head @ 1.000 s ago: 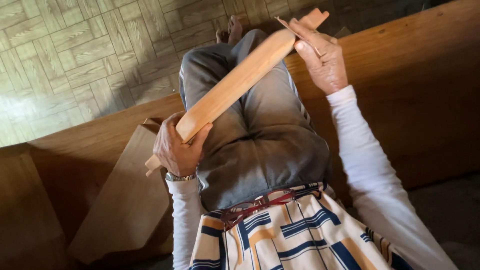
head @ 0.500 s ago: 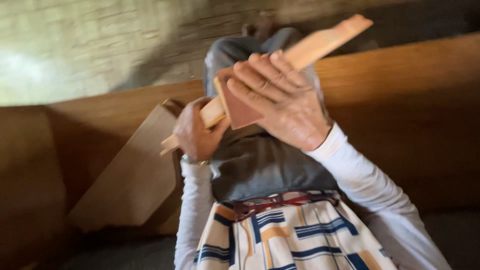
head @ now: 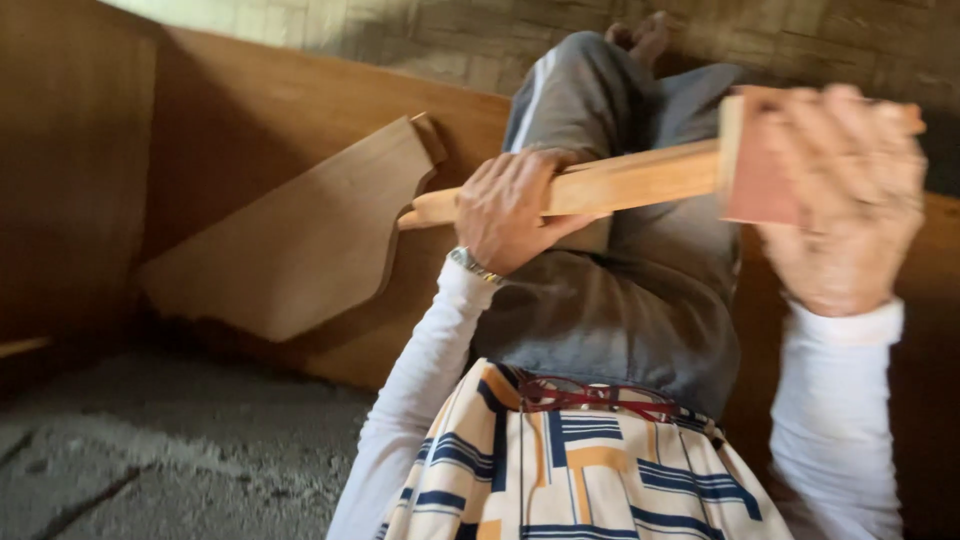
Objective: The person sits on the floor and sands a wooden piece using a sanding block. They hold the wood on their lap and rub the sanding block across the surface and edges to smooth it.
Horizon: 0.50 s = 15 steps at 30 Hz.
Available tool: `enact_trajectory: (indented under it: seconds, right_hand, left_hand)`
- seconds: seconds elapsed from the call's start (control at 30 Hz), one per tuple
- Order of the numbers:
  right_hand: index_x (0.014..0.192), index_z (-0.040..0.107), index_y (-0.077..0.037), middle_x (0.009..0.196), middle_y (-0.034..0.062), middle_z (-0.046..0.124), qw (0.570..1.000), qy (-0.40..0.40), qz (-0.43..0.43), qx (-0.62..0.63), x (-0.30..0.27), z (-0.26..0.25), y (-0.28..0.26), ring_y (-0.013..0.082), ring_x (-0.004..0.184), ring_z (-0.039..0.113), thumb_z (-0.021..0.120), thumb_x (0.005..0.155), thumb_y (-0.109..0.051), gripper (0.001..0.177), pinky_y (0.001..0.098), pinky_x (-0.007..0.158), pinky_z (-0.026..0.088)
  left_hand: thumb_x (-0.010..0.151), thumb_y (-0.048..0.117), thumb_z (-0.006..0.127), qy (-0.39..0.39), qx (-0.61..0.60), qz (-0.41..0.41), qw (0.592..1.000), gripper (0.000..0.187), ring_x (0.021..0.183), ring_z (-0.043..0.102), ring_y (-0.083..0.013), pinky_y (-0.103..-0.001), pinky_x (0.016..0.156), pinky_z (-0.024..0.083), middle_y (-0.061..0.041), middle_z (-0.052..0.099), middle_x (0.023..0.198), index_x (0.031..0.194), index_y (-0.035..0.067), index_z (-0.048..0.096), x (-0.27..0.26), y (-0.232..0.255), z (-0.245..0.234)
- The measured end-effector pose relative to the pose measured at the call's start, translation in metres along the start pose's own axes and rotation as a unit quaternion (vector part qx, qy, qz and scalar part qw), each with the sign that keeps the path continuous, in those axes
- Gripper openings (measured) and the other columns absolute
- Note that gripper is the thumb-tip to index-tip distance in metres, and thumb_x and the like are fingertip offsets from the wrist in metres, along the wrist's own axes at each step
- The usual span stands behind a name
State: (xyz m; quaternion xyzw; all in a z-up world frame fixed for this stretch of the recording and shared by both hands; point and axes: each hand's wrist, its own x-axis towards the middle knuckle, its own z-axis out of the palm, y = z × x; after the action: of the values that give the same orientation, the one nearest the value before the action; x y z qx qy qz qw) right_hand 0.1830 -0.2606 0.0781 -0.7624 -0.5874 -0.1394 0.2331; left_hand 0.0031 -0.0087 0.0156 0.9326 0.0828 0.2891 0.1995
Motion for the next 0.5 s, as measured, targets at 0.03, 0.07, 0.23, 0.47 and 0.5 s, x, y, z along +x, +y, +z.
enact_trajectory:
  seconds: [0.03, 0.07, 0.23, 0.47, 0.5]
  right_hand:
    - [0.146, 0.074, 0.017, 0.149, 0.0355, 0.069, 1.0, -0.001, -0.008, 0.006, 0.004, 0.002, -0.002, 0.057, 0.144, 0.058, 0.042, 0.117, -0.035, 0.067, 0.0637, 0.125, 0.034]
    - [0.148, 0.072, 0.017, 0.151, 0.038, 0.067, 1.0, 0.007, -0.009, -0.006, 0.007, 0.003, -0.004, 0.059, 0.145, 0.056, 0.05, 0.12, -0.033, 0.061, 0.065, 0.125, 0.031]
    - [0.155, 0.058, 0.016, 0.157, 0.0385, 0.056, 0.999, -0.004, -0.014, 0.043, 0.042, 0.027, -0.039, 0.0573, 0.15, 0.043, 0.04, 0.117, -0.048, 0.077, 0.0687, 0.124, 0.02]
    - [0.15, 0.066, 0.004, 0.154, 0.0242, 0.061, 0.992, -0.016, -0.105, 0.061, 0.076, 0.038, -0.066, 0.0442, 0.147, 0.05, 0.04, 0.114, -0.04, 0.063, 0.0565, 0.126, 0.03]
    - [0.153, 0.063, 0.006, 0.157, 0.0263, 0.058, 0.99, -0.043, -0.107, 0.077, 0.073, 0.033, -0.058, 0.0481, 0.149, 0.05, 0.041, 0.115, -0.032, 0.058, 0.06, 0.127, 0.029]
  left_hand:
    - [0.093, 0.062, 0.065, 0.003, 0.007, -0.007, 1.0, 0.053, 0.085, 0.068, -0.0274, -0.039, 0.078, 0.051, -0.005, 0.07, 0.099, 0.11, 0.012, 0.065, 0.001, 0.0, 0.0]
    - [0.089, 0.065, 0.067, 0.023, 0.012, -0.014, 1.0, 0.055, 0.079, 0.065, -0.0272, -0.039, 0.074, 0.049, -0.004, 0.067, 0.093, 0.104, 0.012, 0.063, 0.002, 0.0, 0.0]
    - [0.085, 0.067, 0.071, 0.056, 0.017, -0.044, 0.997, 0.056, 0.077, 0.066, -0.0269, -0.039, 0.071, 0.05, -0.003, 0.066, 0.089, 0.104, 0.014, 0.063, 0.008, -0.005, 0.002]
    - [0.086, 0.05, 0.063, 0.021, 0.0, -0.071, 0.997, 0.045, 0.089, 0.068, -0.0265, -0.04, 0.076, 0.051, -0.003, 0.066, 0.097, 0.111, 0.014, 0.056, 0.003, -0.018, 0.02]
    - [0.089, 0.063, 0.062, -0.008, -0.018, -0.075, 0.997, 0.053, 0.097, 0.072, -0.0247, -0.041, 0.079, 0.053, 0.0, 0.07, 0.107, 0.118, 0.019, 0.058, 0.003, -0.019, 0.024]
